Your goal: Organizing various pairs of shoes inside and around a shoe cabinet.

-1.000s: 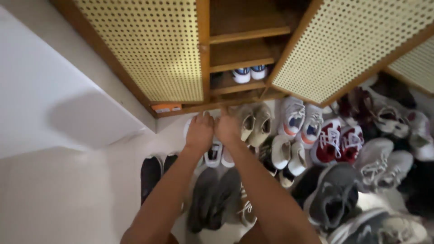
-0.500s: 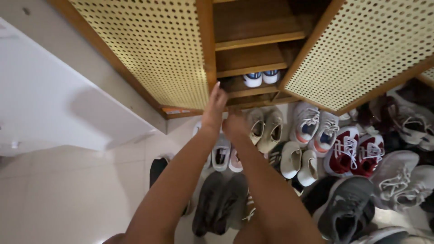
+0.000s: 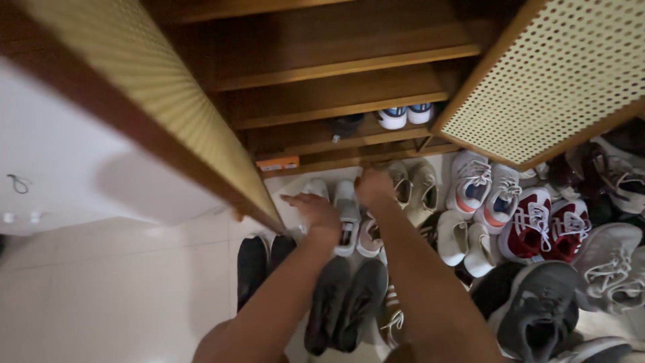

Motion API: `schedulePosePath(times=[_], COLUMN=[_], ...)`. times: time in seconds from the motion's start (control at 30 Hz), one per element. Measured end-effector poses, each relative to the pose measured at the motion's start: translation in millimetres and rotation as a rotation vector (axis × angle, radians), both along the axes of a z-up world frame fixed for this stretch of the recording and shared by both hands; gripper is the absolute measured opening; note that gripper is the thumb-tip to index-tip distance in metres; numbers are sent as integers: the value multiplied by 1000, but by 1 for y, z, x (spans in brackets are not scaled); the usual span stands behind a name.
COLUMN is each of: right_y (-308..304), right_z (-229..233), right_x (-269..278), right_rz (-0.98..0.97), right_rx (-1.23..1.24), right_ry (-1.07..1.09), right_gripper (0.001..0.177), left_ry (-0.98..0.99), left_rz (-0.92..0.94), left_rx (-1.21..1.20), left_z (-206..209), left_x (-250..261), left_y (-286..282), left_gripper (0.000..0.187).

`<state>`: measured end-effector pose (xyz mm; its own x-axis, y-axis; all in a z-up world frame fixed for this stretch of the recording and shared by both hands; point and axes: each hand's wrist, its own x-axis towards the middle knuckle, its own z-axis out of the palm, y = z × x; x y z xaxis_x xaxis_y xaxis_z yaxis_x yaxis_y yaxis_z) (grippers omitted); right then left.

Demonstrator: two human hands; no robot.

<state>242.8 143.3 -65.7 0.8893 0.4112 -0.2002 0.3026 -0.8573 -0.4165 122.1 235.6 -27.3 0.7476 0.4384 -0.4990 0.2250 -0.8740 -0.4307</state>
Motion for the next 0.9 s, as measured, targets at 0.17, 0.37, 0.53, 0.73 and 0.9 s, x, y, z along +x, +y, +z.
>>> schedulePosePath(times=[0.17,0.37,0.53,0.73,0.9], right_y=[-1,-7,2,52,66], right_z=[-21,-24,-92,-62,-66], right_x=[-11,-13,24,40,76], right_rz=[16,27,210,130,241], right_rx=[-48,-151,6,-78,-280], right_ry=[-29,45,-502,-437,-701], right_gripper=[54,57,60,61,53], left_ry=[-441,-753,-806,-1033,-1216], left_rz=[160,224,185,195,275], left_rx=[-224,-289,-393,-878,-966], left_z=[-14,-32,-32,-46,-66], left_x=[-19,-37,-35,-47,-69], left_y=[60,98,124,163,181], left_gripper=[50,33,33,28,26])
